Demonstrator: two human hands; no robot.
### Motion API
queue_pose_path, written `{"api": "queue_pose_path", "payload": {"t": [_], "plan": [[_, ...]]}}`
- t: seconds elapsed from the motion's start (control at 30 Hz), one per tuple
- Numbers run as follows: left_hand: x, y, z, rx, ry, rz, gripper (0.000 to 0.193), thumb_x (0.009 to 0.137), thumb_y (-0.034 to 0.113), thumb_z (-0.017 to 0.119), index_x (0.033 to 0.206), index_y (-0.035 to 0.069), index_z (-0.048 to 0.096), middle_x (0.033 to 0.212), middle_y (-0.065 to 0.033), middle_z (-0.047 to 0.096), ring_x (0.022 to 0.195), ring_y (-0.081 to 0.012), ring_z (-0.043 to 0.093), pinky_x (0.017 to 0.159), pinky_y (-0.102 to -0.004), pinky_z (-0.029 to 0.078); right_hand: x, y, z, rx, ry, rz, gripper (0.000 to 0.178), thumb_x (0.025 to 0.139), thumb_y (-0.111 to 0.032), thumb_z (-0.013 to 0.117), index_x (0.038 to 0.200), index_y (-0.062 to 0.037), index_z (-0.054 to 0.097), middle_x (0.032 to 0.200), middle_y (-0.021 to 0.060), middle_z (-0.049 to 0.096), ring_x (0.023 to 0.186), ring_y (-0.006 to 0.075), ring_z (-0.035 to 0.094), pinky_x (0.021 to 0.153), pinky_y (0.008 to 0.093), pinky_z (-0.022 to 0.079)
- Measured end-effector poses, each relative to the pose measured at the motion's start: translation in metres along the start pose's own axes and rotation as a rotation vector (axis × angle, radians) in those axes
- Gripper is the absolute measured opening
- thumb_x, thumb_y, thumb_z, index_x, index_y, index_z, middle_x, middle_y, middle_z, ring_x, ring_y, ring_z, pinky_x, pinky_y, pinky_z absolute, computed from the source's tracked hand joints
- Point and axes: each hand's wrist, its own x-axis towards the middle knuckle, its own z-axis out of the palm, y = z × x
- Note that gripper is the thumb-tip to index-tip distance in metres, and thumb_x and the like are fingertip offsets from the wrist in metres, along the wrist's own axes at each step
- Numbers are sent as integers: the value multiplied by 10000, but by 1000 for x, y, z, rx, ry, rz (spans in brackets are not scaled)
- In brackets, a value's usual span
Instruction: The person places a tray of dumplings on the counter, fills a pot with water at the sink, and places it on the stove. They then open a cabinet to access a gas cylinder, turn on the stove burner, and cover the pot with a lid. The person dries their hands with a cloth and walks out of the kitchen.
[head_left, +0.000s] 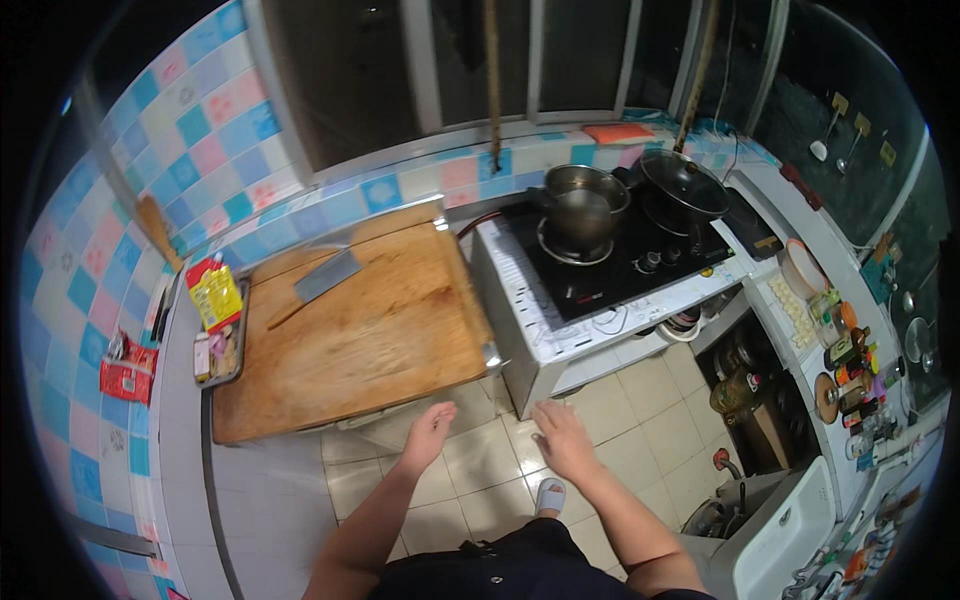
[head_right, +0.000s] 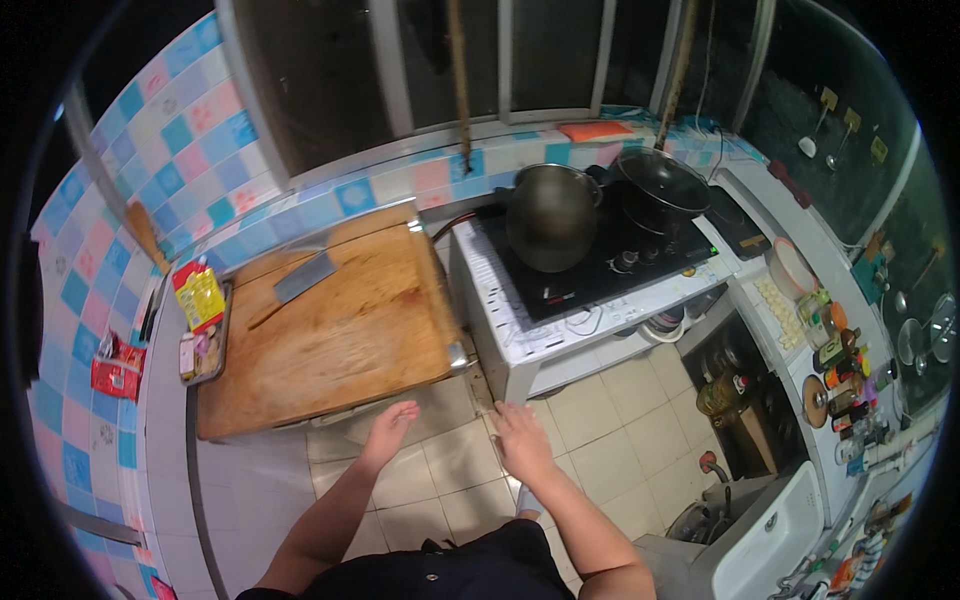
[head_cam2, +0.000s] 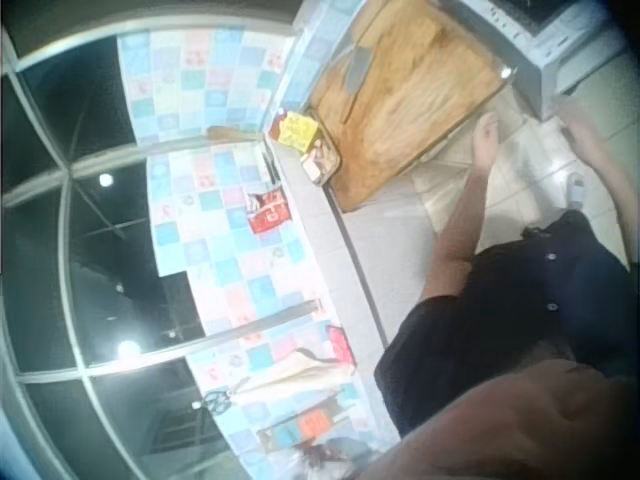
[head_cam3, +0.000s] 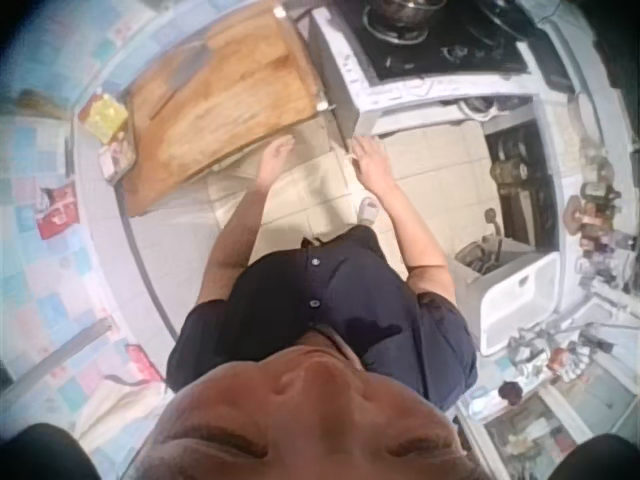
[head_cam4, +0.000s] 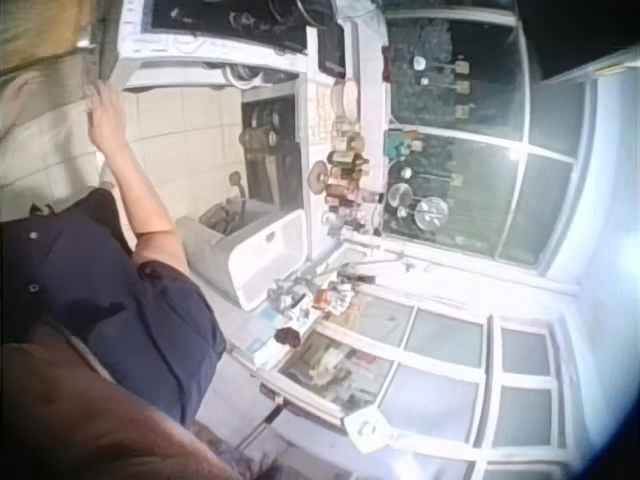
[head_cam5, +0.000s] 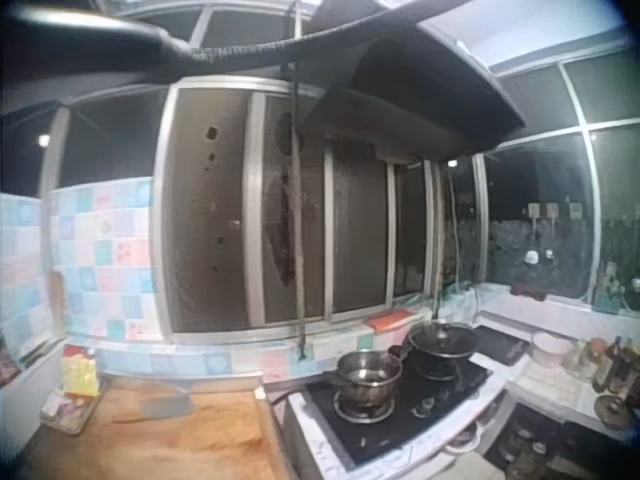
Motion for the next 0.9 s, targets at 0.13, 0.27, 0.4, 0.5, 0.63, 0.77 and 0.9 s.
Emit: {"api": "queue_pose_path", "payload": {"t": [0.13, 0.27, 0.4, 0.5, 0.63, 0.77, 0.9], "plan": [[61, 33, 85, 220, -5, 97, 286, 908, 149, 480, 1161, 23, 527, 1069, -132, 603, 970, -198, 593, 838, -280, 445, 13, 111, -45, 8, 66, 97, 316, 757, -86, 611, 1061, -15, 557, 1090, 142, 549, 1024, 325, 503, 901, 427, 390], [85, 53, 134, 425, -49, 105, 248, 889, 152, 481, 1111, 72, 557, 1053, -133, 585, 951, -273, 582, 812, -328, 455, 38, 198, -75, -33, 124, 229, 264, 751, -74, 599, 1006, -8, 582, 1008, 145, 570, 934, 319, 535, 827, 403, 434], [118, 45, 159, 599, -42, 161, 261, 863, 119, 489, 1114, 75, 547, 1085, -125, 579, 995, -299, 554, 852, -357, 445, 86, 266, -87, -127, 172, 256, 243, 756, -71, 584, 989, -4, 586, 970, 141, 574, 904, 318, 548, 774, 400, 462], [159, 55, 181, 722, -64, 260, 308, 847, 111, 503, 1148, 51, 528, 1165, -119, 546, 1080, -284, 508, 918, -359, 414, 125, 306, -89, -191, 232, 269, 255, 757, -65, 581, 1005, -6, 580, 990, 140, 568, 907, 319, 549, 767, 401, 467], [215, 76, 217, 836, -72, 438, 396, 830, 91, 518, 1212, -8, 476, 1280, -164, 467, 1193, -314, 424, 996, -367, 349, 161, 346, -89, -244, 225, 334, 334, 764, -68, 577, 1090, -5, 544, 1084, 143, 539, 947, 329, 539, 782, 402, 472], [255, 60, 248, 921, -10, 402, 468, 827, 142, 551, 1252, -18, 438, 1334, -168, 413, 1249, -312, 369, 1029, -392, 307, 189, 393, -87, -350, 184, 493, 456, 792, -157, 600, 1203, -10, 468, 1103, 151, 516, 949, 325, 543, 778, 416, 480], [277, 43, 266, 860, 46, 290, 517, 844, 218, 542, 1287, -5, 397, 1370, -139, 373, 1297, -265, 305, 1060, -401, 265, 214, 427, -85, -536, 5, 700, 510, 872, -410, 501, 1197, -18, 471, 1023, 141, 585, 918, 306, 602, 743, 381, 502]]}}
